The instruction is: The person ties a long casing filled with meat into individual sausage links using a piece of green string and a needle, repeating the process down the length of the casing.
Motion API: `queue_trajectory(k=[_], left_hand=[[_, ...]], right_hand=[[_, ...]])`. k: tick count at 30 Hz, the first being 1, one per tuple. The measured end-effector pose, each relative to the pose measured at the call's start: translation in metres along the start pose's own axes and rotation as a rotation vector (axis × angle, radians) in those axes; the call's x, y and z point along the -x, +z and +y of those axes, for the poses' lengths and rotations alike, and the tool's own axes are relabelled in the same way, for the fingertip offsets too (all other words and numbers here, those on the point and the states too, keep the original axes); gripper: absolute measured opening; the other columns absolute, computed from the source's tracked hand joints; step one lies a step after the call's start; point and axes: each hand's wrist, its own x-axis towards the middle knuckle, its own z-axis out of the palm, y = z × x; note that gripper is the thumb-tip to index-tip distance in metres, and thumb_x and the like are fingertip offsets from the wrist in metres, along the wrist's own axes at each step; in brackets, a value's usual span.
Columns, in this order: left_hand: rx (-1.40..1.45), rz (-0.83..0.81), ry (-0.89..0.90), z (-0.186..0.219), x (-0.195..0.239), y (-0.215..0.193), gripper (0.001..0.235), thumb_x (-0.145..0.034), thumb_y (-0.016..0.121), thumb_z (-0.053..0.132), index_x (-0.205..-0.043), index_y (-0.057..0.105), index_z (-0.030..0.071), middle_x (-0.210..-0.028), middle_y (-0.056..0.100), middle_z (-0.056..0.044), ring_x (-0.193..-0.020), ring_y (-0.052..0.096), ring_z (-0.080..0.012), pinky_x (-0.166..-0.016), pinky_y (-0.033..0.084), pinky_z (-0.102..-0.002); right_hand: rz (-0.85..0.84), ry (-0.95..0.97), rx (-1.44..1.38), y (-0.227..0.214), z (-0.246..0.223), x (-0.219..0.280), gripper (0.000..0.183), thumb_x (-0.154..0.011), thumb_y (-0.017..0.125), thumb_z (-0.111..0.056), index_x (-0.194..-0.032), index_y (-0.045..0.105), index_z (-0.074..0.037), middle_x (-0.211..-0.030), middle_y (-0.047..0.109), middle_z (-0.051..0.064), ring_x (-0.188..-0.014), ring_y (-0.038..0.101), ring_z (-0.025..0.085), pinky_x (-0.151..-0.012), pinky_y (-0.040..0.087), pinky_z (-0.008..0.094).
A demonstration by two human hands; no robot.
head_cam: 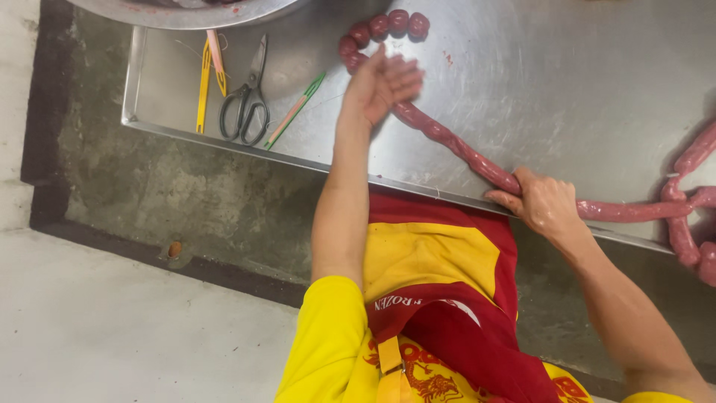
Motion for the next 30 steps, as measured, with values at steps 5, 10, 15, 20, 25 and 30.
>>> queue_trajectory(k=[5,10,15,20,25,30], left_hand=[[-0.617,0.477,0.803,-0.028,-0.036,0.028,0.044,-0.102,0.055,0.023,-0.139,0.059,0.000,-0.112,0.072,-0.028,-0.092,0.071,-0.0407,-0.077,0.055,-0.044],[-1.078,-0.346,0.711,-0.225,0.008,0.097,0.029,-0.102,0.067,0.024,-0.124,0.074,0.007,-0.132,0.074,-0.011,-0.129,0.068,-0.0224,-0.114,0.052,-0.034],[-0.914,-0.275,0.735,-0.247,0.001,0.096,0.031,-0.103,0.066,0.023,-0.126,0.072,0.003,-0.136,0.070,-0.013,-0.131,0.065,-0.0266,-0.115,0.050,-0.039],[-0.092,-0.187,0.179,-0.182,-0.022,0.076,0.059,-0.106,0.055,0.038,-0.149,0.045,-0.002,-0.150,0.051,-0.023,-0.138,0.051,-0.0353,-0.115,0.044,-0.050],[0.128,-0.161,0.094,-0.089,0.002,0.039,0.076,-0.102,0.049,0.052,-0.156,0.030,0.002,-0.149,0.045,-0.028,-0.135,0.047,-0.0414,-0.112,0.042,-0.055],[-0.409,0.009,0.601,0.016,0.053,-0.002,0.062,-0.099,0.070,0.037,-0.146,0.052,0.001,-0.135,0.062,-0.023,-0.114,0.063,-0.0328,-0.097,0.052,-0.048]], right_hand=[[0.061,0.027,0.031,0.011,0.019,-0.015,0.058,-0.090,0.064,-0.068,-0.096,0.069,-0.010,-0.076,0.071,0.017,-0.073,0.069,0.042,-0.062,0.050,0.053],[0.157,-0.047,0.154,0.066,0.071,-0.040,0.039,-0.095,0.061,-0.049,-0.097,0.072,-0.011,-0.078,0.071,0.017,-0.071,0.069,0.041,-0.058,0.049,0.053],[0.149,0.028,0.190,0.059,0.075,-0.042,0.030,-0.093,0.061,-0.039,-0.096,0.072,-0.012,-0.079,0.072,0.015,-0.074,0.070,0.039,-0.061,0.052,0.052],[0.098,0.080,0.102,0.012,0.053,-0.019,0.043,-0.099,0.062,-0.058,-0.098,0.074,-0.017,-0.079,0.071,0.016,-0.079,0.070,0.041,-0.064,0.053,0.053],[0.078,0.063,0.147,0.010,0.139,0.031,0.049,-0.087,0.065,-0.063,-0.102,0.074,-0.017,-0.079,0.071,0.013,-0.078,0.069,0.039,-0.068,0.054,0.050],[-0.035,0.311,0.376,0.013,0.241,0.080,0.044,-0.090,0.074,-0.050,-0.105,0.071,-0.009,-0.083,0.070,0.016,-0.077,0.072,0.034,-0.070,0.055,0.043]])
